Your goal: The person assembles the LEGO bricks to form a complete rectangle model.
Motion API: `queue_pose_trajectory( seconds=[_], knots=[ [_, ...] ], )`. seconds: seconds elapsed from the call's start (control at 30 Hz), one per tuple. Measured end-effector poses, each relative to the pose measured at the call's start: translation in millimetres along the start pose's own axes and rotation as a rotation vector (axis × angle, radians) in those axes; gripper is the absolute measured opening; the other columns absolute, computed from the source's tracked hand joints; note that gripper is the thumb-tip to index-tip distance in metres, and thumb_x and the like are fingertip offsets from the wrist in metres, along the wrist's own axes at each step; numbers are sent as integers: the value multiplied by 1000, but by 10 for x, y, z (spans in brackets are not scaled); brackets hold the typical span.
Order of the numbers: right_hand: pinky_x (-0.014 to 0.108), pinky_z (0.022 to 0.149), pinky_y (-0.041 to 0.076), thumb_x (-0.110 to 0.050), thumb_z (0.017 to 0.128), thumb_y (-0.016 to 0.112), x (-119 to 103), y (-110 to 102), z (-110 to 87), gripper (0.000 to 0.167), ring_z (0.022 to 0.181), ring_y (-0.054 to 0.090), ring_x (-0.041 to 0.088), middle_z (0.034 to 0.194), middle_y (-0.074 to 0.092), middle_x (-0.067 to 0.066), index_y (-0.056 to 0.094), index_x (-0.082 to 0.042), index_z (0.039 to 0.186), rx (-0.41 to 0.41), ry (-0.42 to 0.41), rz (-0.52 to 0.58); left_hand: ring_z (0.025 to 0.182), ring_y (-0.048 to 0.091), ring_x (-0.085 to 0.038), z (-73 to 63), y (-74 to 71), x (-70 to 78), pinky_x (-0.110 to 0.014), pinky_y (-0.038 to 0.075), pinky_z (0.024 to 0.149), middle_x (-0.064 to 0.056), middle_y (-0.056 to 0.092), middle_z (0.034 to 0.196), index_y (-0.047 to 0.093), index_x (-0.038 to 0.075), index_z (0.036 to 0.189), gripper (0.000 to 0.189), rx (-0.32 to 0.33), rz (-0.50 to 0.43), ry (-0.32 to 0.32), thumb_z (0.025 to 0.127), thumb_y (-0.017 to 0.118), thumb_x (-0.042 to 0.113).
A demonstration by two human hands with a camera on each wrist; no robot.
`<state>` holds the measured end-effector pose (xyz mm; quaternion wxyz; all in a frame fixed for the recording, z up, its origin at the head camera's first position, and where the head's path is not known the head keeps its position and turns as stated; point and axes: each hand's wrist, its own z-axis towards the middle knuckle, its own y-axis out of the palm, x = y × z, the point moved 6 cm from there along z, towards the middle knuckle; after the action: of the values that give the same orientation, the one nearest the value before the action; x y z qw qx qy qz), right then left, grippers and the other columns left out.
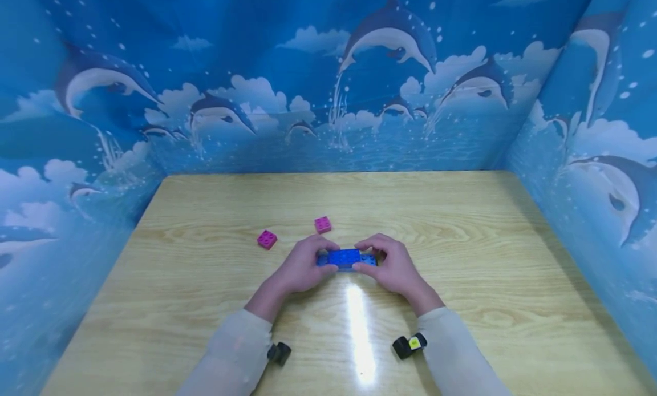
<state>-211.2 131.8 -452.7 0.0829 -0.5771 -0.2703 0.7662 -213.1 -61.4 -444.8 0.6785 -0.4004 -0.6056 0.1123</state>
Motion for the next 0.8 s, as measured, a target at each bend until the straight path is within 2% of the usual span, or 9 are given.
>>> queue_pose_trajectory(
  seconds=[0.33, 0.8],
  knots=[
    [35, 68, 47, -24, 82, 84, 28, 11, -5, 28, 80, 56, 23, 95, 66, -5, 74, -21, 108, -17, 43, 2, 111, 57, -17, 6, 4, -16, -38, 46, 97, 3, 61, 116, 68, 15, 124, 38, 1, 3, 1, 88, 77, 19],
    [35, 68, 47, -25, 82, 84, 38, 15, -6, 26, 80, 56, 24, 95, 65, -2, 74, -21, 106, -19, 64, 0, 111, 58, -18, -5, 1, -1, -39, 46, 97, 2, 63, 116, 68, 13, 124, 37, 7, -22, 14, 88, 77, 18]
  ],
)
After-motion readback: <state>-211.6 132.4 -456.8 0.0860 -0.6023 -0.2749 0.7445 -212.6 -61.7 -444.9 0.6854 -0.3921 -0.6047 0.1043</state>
